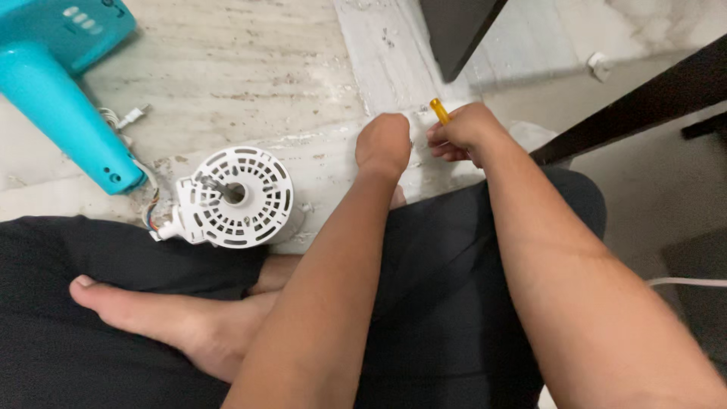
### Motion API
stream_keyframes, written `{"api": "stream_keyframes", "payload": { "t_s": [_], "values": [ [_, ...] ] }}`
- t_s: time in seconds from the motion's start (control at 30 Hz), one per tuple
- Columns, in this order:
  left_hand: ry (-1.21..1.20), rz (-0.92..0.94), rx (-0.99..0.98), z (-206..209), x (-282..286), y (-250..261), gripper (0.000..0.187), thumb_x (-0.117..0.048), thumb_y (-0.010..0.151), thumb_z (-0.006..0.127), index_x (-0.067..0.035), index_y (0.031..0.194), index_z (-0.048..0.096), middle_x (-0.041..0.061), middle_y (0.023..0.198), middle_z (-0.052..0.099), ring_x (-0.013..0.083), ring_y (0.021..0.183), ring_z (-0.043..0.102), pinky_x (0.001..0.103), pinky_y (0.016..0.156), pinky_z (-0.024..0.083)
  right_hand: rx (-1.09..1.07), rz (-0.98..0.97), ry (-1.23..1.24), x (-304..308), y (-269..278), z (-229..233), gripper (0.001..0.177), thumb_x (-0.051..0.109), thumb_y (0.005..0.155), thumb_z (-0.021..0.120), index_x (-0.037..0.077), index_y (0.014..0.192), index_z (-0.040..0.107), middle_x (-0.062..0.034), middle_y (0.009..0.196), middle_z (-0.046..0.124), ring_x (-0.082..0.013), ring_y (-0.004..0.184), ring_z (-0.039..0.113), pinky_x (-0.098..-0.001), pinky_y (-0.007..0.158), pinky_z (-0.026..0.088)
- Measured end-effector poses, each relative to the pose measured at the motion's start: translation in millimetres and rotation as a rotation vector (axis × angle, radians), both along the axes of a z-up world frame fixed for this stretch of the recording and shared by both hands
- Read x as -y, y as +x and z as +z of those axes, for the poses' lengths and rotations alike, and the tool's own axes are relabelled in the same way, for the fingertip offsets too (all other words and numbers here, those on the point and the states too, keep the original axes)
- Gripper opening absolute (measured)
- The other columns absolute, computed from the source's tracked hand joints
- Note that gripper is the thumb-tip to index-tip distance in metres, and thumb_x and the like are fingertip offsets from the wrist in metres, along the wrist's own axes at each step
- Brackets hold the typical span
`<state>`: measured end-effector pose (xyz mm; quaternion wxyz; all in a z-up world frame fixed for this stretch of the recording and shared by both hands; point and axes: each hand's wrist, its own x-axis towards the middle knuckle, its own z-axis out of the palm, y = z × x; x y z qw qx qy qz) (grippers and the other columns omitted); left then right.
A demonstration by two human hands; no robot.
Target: The person sits on the floor and uses a screwdriver to tighten screws on a white fan motor housing. They rotate the motor to access different screw locations and continue the tightening process throughout the clip.
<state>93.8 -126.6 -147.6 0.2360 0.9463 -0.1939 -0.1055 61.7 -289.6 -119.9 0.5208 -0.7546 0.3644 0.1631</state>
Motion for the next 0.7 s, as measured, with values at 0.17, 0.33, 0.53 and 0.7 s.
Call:
{"api": "stream_keyframes", "payload": {
  "t_s": [0.17, 0.33, 0.53, 0.7],
  "values": [
    [-0.211, -0.045, 0.129, 16.4, -18.3, -17.4, 0.013, -0.014, 0.089, 0.065, -0.007, 0.086, 0.076, 0.019, 0.095, 0.073, 0.0392, 0.092, 0.070, 0.050, 0.082, 0.054, 0.228, 0.271, -0.179, -19.9, -3.4, 33.2, 0.018, 0.016, 0.085, 0.081, 0.005, 0.098, 0.081, -0.0055, 0.079, 0.072, -0.0101, 0.056, 0.051, -0.0287, 0.047, 0.038],
    [-0.786, -0.035, 0.236, 84.9, -77.9, -68.6, 0.008, -0.010, 0.084, 0.072, -0.005, 0.090, 0.071, 0.014, 0.087, 0.071, 0.0336, 0.084, 0.069, 0.045, 0.077, 0.054, 0.427, 0.401, -0.107, -54.3, -5.7, 85.9, 0.020, 0.019, 0.087, 0.078, 0.007, 0.103, 0.079, 0.0004, 0.080, 0.074, -0.0053, 0.060, 0.050, -0.0246, 0.051, 0.040],
    [-0.826, -0.034, 0.386, 186.4, -179.5, -112.3, 0.010, -0.010, 0.090, 0.073, -0.006, 0.099, 0.071, 0.009, 0.097, 0.072, 0.0305, 0.097, 0.068, 0.041, 0.085, 0.054, 0.595, 0.467, 0.063, -111.0, -26.6, 123.1, 0.020, 0.016, 0.089, 0.077, 0.004, 0.105, 0.080, -0.0021, 0.081, 0.073, -0.0021, 0.062, 0.052, -0.0201, 0.053, 0.041],
    [-0.677, 0.131, 0.532, 204.8, -246.8, -105.3, 0.011, -0.012, 0.086, 0.077, -0.008, 0.096, 0.074, 0.007, 0.094, 0.070, 0.0291, 0.097, 0.065, 0.039, 0.085, 0.052, 0.652, 0.312, 0.358, -181.1, -37.8, 124.2, 0.019, 0.011, 0.087, 0.076, 0.001, 0.103, 0.077, -0.0037, 0.083, 0.076, -0.0026, 0.054, 0.045, -0.0190, 0.048, 0.035]
  ]
}}
